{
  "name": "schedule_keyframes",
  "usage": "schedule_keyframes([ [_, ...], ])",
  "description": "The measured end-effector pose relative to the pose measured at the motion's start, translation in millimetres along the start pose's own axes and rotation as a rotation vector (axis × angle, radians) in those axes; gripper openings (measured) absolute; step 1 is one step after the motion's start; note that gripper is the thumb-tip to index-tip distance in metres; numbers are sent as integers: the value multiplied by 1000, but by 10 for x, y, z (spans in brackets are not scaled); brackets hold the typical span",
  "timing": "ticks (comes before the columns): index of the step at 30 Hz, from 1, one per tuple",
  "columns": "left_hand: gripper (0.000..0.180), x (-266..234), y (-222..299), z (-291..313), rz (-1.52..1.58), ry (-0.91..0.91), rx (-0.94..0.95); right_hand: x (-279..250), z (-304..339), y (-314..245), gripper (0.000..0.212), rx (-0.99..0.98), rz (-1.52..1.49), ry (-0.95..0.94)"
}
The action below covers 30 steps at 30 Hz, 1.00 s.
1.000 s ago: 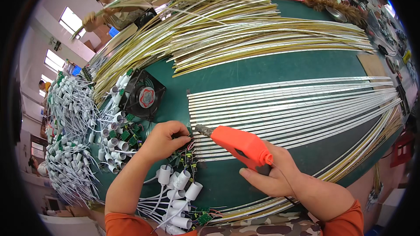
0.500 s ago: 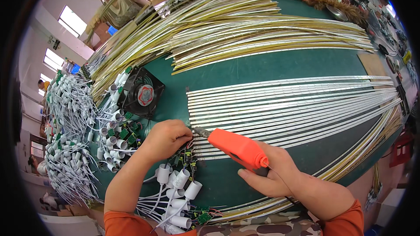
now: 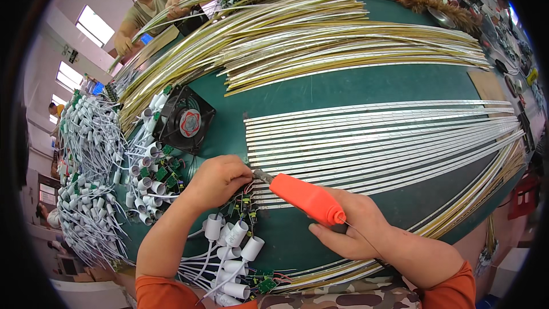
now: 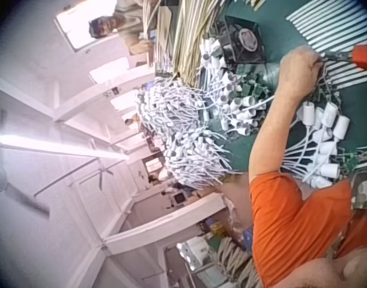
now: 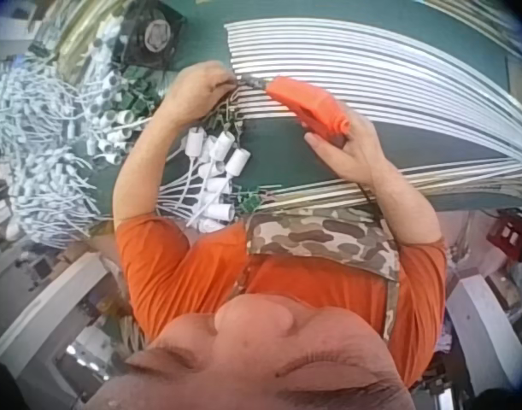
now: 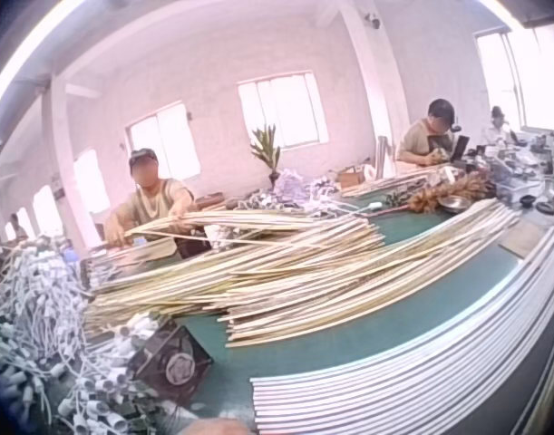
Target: The person solders wire leads from lamp socket assemblies to LED light strips using a soldering gun.
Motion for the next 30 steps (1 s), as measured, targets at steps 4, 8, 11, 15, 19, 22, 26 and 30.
schedule_keyframes([
  [4, 8, 3, -4, -6, 22, 4, -7, -6, -2, -26, 50, -6, 43, -13],
  [8, 8, 7, -23, 7, 28, 18, 0, -5, 5, -36, 50, -16, 62, 3],
  [11, 7, -13, -2, 5, 47, 23, 5, -35, 13, -30, 49, 6, -3, 3],
  [15, 7, -2, -8, -1, 25, 17, -5, -62, 20, -11, 46, -45, -41, 31],
  [19, 7, 10, -19, -3, 26, 5, -6, -63, 33, -3, 46, -53, -48, 53],
  [22, 7, 16, -23, 0, 20, -9, -10, -89, 41, -25, 47, -29, -27, 48],
  [26, 7, 20, -20, -4, 29, -19, -19, -142, 61, -17, 47, 70, -115, 82],
  [30, 7, 22, -19, -3, 8, -31, -29, -182, 69, -6, 46, 59, -142, 121],
])
Point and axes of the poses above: each hand's wrist, its own z-axis away from the middle knuckle, its own x-axis out of the palm, y = z × x, the point moved 7 cm from there along -z, towards the middle knuckle, and after that the axes turned 5 degrees about -z, right-handed, at the moved point
